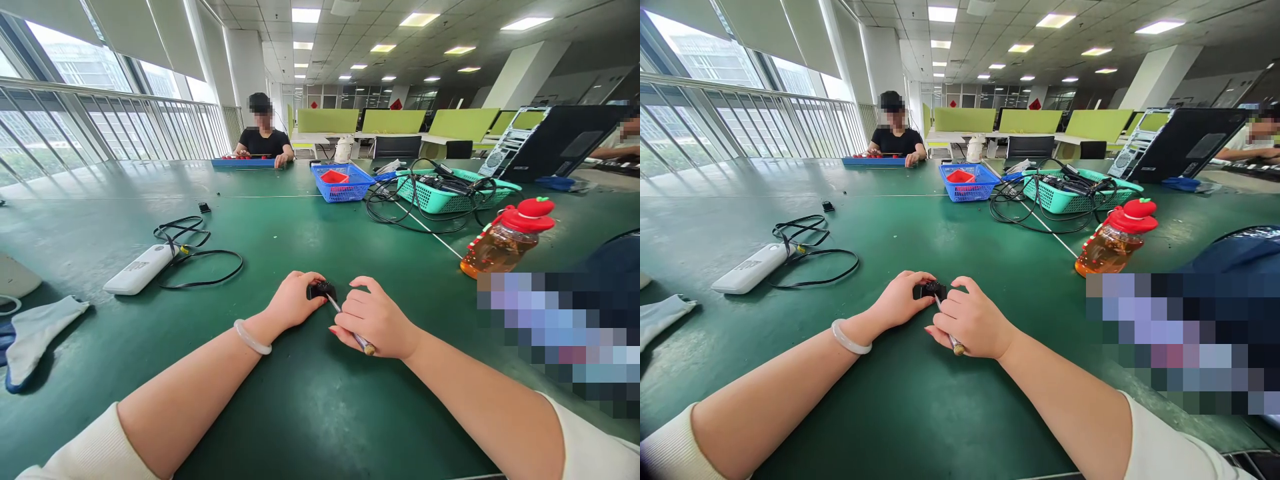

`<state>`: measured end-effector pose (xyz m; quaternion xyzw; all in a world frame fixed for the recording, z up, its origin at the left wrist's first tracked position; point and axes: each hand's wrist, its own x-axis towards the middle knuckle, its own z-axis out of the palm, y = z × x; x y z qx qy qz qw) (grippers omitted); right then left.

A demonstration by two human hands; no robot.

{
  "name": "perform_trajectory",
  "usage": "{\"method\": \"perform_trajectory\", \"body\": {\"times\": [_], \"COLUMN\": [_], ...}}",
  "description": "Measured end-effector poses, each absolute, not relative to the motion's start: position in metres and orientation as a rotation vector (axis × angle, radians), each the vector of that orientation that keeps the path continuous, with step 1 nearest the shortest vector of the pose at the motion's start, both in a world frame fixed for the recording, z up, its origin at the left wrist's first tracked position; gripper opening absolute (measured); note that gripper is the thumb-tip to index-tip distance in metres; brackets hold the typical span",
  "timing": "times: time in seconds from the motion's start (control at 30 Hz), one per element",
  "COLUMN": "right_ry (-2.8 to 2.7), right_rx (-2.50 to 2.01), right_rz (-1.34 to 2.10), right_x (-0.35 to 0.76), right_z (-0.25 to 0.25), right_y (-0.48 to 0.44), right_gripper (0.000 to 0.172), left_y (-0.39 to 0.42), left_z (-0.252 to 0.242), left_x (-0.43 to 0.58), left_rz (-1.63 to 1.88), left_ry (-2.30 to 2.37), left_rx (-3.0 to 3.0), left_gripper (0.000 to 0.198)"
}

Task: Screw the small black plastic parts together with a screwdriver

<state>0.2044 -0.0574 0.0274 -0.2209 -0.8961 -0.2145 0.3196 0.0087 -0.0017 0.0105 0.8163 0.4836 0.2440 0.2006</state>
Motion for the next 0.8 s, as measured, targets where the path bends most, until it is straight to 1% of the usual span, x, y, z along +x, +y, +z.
{"method": "perform_trajectory", "body": {"times": [0.07, 0.23, 0.43, 0.53, 0.7, 0.8], "right_ry": [-2.329, -2.250, -2.032, -1.906, -1.569, -1.381], "right_rx": [-0.576, -0.621, -0.740, -0.858, -1.197, -1.252], "right_rz": [-0.560, -0.484, -0.244, -0.061, 0.275, 0.419], "right_x": [0.204, 0.207, 0.212, 0.214, 0.216, 0.216], "right_z": [0.027, 0.027, 0.027, 0.023, 0.018, 0.018], "right_y": [-0.057, -0.056, -0.052, -0.047, -0.040, -0.040], "right_gripper": [0.024, 0.020, 0.020, 0.026, 0.046, 0.052], "left_y": [-0.002, -0.002, -0.003, -0.004, -0.006, -0.007], "left_z": [0.011, 0.011, 0.012, 0.013, 0.016, 0.016], "left_x": [0.008, 0.009, 0.009, 0.009, 0.008, 0.008], "left_rz": [0.675, 0.654, 0.613, 0.601, 0.609, 0.603], "left_ry": [1.341, 1.324, 1.289, 1.247, 1.175, 1.175], "left_rx": [2.290, 2.335, 2.402, 2.406, 2.405, 2.386], "left_gripper": [0.034, 0.038, 0.037, 0.037, 0.042, 0.042]}}
